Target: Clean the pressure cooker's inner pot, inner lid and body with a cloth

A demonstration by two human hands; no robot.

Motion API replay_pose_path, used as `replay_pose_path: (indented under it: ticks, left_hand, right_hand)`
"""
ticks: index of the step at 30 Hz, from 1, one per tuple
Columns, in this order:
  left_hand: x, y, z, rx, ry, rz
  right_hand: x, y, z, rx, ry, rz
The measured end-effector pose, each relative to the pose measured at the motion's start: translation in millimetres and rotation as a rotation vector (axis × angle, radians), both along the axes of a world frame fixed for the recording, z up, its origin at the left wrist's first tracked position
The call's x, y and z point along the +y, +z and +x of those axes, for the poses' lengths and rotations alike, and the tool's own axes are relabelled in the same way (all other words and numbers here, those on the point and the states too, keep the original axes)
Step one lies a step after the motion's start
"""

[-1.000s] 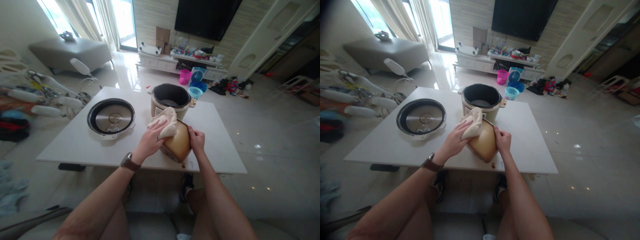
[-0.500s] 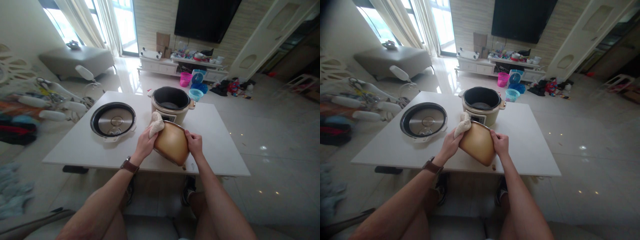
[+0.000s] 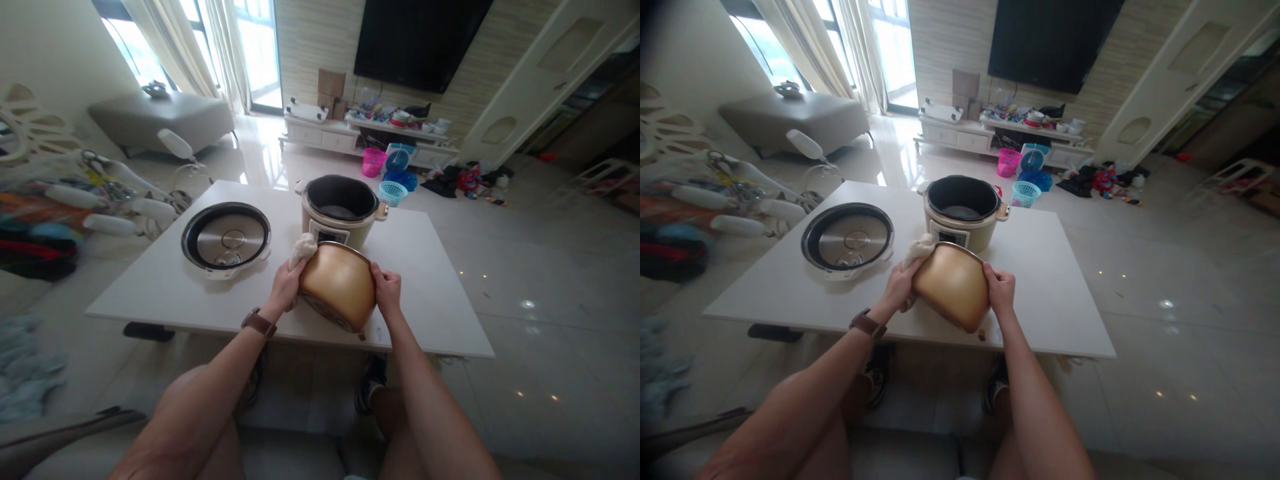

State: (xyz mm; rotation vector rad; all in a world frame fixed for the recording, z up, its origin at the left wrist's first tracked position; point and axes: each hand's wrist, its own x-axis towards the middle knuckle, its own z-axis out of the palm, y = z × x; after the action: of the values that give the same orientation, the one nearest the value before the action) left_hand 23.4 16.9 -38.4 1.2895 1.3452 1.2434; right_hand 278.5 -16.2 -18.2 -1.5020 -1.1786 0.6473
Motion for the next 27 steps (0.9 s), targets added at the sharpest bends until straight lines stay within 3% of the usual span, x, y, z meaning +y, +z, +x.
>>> replay_pose_path:
  ticks: [3,6,11,15,18,21,27]
  left_hand:
    - [11,-10.3,-1,-0.135,-0.027,-0.203]
    - [13,-6.2,2,-0.147,-0.049,-0.212]
    - [-2,12.5,10,-0.027,-0.111,0.055]
    - [-11,23.8,7,0.186,-0.287,0.414]
    - [-10,27.9,1,0.237,-0.329,0.496]
    - [-3,25.1,-3,0.18,-0.257,0.37]
    - [19,-10.8,-9,-0.082,-0.145,-0.159]
  right_hand:
    - [-1,3,6,-0.058,-0.006,-0.013]
    - [-2,13,8,-0.133,-0.011,0.036]
    - [-7,25,1,-0.112,-0.053,0.06]
    - [-8,18,-4,-0.048,-0.096,-0.015]
    - [-6,9,-5,0.018,-0.081,-0.027]
    - [-3,2,-6,0.051,-0.082,-0.008]
    - [-3,-8,-4,0.102,-0.108,0.02]
